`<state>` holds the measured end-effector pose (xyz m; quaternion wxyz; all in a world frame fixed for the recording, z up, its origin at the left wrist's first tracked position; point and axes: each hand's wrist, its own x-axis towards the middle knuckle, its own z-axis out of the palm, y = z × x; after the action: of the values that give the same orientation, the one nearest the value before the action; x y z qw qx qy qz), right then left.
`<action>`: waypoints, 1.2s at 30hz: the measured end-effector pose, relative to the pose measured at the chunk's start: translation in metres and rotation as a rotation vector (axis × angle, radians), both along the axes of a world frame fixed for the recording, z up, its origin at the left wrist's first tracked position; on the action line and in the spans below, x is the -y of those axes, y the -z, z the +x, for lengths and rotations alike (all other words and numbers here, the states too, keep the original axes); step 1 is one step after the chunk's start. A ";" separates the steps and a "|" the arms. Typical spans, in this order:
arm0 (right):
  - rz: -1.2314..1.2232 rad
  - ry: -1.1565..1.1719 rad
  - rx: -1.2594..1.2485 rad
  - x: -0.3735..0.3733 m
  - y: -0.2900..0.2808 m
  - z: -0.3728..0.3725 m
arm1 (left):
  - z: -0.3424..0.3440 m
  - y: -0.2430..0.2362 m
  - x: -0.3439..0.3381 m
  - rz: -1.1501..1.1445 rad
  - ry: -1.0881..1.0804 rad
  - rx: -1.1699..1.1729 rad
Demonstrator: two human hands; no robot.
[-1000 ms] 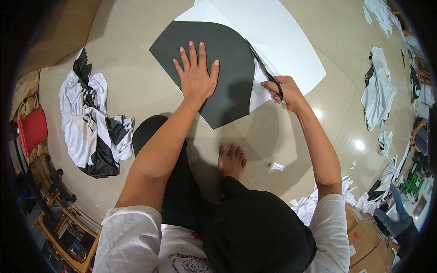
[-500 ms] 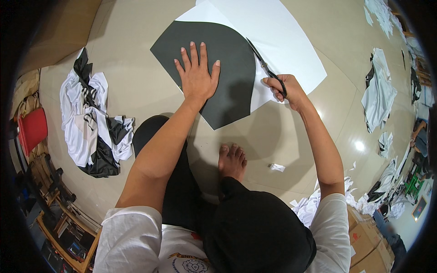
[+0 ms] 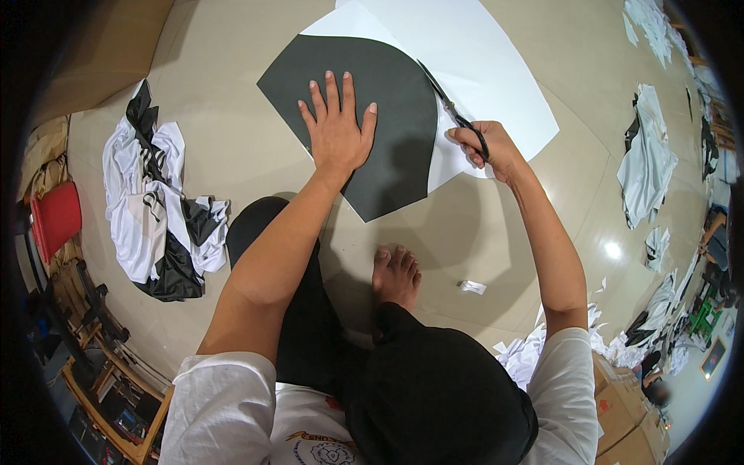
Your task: The person sits on the floor and uses scissors to cut a dark green fabric piece along a white paper template. They carefully follow the curved outline of the template, adjusting the fabric and scissors as needed to complete the cut.
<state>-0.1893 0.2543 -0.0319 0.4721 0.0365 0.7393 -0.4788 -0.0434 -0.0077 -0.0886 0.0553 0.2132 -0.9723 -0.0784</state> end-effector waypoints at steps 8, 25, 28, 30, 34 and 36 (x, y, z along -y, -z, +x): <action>-0.028 -0.002 -0.001 0.001 0.003 -0.002 | 0.000 0.000 0.000 -0.003 -0.001 0.005; 0.013 -0.069 -0.023 -0.002 -0.002 -0.012 | 0.000 0.001 0.001 0.002 -0.005 -0.005; 0.002 -0.064 -0.013 0.003 -0.003 -0.015 | 0.000 0.001 0.000 0.002 -0.005 -0.007; 0.005 -0.074 -0.010 0.006 -0.004 -0.017 | 0.001 0.001 0.001 -0.003 -0.007 -0.004; 0.007 -0.081 -0.027 0.008 -0.003 -0.020 | 0.000 0.001 0.000 0.001 -0.006 -0.008; 0.007 -0.086 -0.028 0.009 -0.003 -0.022 | 0.000 0.001 0.000 0.003 -0.004 -0.012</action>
<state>-0.2109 0.2455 -0.0285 0.4817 -0.0002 0.7485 -0.4558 -0.0437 -0.0076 -0.0899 0.0611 0.2149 -0.9714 -0.0810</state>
